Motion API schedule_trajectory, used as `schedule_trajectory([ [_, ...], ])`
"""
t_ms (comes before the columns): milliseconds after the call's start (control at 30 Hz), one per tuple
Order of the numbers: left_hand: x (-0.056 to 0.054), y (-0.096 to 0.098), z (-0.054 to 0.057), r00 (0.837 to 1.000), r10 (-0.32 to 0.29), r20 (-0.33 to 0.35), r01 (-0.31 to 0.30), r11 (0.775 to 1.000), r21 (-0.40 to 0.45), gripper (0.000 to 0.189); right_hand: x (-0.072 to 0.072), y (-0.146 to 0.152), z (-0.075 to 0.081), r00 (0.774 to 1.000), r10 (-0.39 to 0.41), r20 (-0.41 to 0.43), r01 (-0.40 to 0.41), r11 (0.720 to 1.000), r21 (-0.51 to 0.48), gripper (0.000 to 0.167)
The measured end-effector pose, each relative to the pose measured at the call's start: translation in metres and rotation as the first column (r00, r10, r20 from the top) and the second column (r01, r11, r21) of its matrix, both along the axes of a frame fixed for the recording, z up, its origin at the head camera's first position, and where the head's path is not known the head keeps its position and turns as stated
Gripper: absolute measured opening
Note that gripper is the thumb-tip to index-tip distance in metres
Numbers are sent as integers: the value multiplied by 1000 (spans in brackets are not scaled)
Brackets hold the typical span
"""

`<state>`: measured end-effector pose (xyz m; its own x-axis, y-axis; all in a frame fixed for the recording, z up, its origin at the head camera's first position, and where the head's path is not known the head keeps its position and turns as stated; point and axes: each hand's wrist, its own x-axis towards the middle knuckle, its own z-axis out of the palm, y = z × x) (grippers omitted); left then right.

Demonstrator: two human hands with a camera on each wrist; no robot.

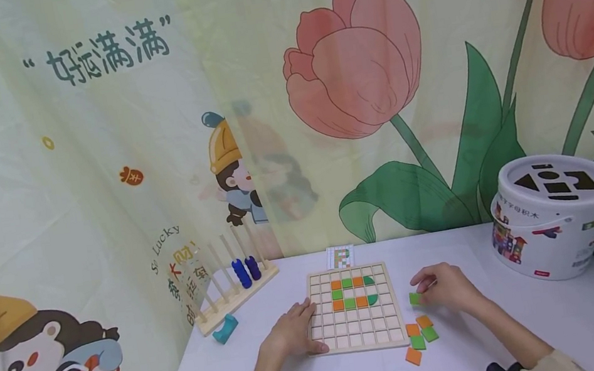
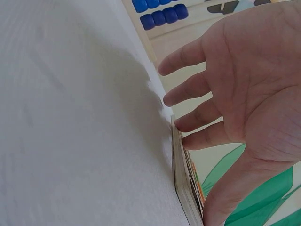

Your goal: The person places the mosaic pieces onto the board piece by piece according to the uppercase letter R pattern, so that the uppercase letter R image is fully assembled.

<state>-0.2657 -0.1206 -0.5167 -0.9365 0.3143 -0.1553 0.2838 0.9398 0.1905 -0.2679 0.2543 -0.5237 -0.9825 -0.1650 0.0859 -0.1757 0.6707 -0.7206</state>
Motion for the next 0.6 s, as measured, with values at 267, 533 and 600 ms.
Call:
schedule_trajectory([
  [267, -1, -2, -1, 1000, -10, 17, 10, 1000, 0, 101, -12, -15, 1, 998, -62, 19, 63, 991, -115, 27],
  [533, 2, -2, 1, 1000, -17, 16, 17, 1000, -8, 100, -35, -29, -12, 992, -73, 106, 98, 960, -261, 30],
  [600, 1, -1, 2, 1000, -18, 7, 18, 1000, -8, 100, -41, -34, -14, 988, -88, 128, 122, 949, -289, 31],
])
